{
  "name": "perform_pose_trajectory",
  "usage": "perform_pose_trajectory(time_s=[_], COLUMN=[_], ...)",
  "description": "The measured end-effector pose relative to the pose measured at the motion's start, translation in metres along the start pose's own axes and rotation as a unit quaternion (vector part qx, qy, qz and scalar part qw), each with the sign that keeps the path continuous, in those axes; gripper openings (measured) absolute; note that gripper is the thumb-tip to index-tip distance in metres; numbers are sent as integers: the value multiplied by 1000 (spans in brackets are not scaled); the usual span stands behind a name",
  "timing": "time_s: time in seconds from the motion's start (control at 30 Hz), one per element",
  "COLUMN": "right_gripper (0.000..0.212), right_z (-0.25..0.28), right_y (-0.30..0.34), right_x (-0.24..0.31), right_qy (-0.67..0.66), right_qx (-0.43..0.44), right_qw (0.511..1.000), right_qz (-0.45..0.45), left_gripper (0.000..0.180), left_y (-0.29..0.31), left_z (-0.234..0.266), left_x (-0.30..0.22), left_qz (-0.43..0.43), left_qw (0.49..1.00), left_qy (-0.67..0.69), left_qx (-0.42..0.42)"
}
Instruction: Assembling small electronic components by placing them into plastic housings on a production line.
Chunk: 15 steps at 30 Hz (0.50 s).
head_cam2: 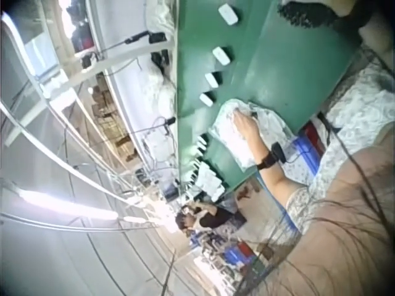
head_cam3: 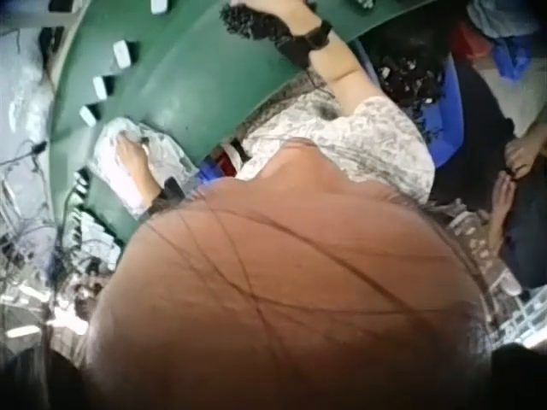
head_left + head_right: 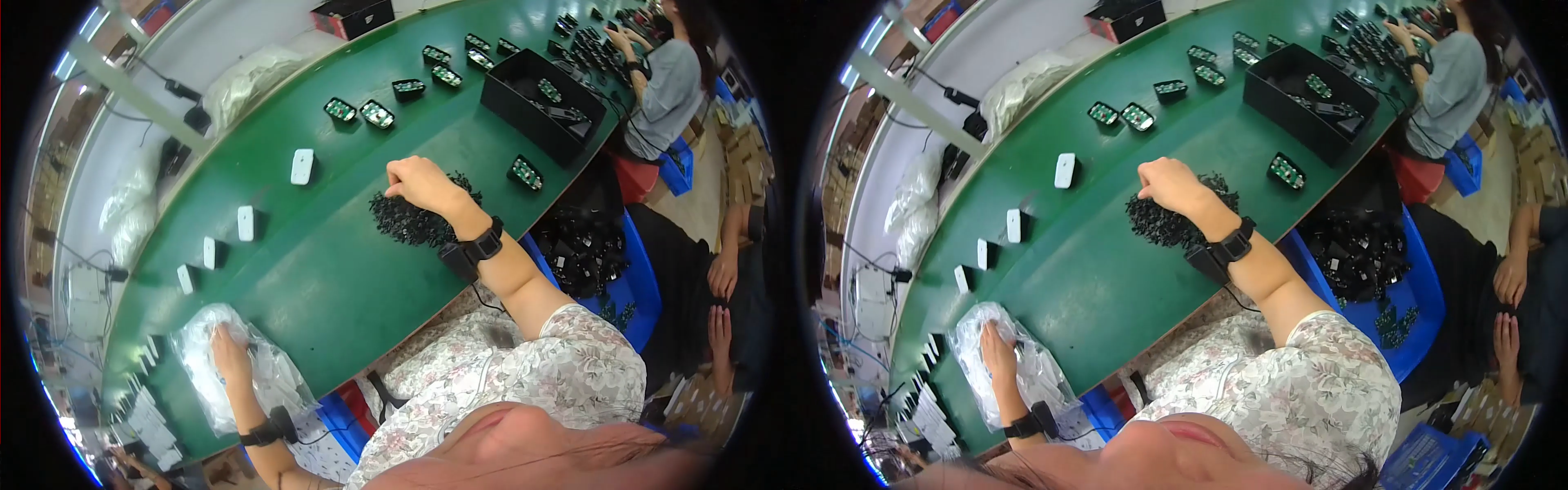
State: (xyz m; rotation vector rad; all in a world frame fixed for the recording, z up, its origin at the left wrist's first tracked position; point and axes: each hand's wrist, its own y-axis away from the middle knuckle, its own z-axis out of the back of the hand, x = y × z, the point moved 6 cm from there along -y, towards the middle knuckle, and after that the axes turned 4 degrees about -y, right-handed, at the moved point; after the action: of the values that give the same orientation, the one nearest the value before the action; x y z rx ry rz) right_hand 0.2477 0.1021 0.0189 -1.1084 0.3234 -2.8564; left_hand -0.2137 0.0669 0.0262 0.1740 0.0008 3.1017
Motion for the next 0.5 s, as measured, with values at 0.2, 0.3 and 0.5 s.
perform_pose_trajectory(time_s=[0.2, 0.3, 0.5], right_gripper=[27, 28, 26], right_z=[8, 11, 2], right_y=[-5, -7, -12], right_x=[11, 13, 16], right_qy=[23, 3, -35], right_qx=[-114, -137, -157], right_qw=[991, 989, 984], right_qz=[63, 62, 72], left_gripper=[56, 47, 27], left_y=[-5, -7, -12], left_z=[-12, -13, -24], left_x=[22, 22, 84], left_qz=[-61, -86, -89], left_qw=[994, 991, 995], left_qy=[-44, -73, -1], left_qx=[-80, -72, -52])
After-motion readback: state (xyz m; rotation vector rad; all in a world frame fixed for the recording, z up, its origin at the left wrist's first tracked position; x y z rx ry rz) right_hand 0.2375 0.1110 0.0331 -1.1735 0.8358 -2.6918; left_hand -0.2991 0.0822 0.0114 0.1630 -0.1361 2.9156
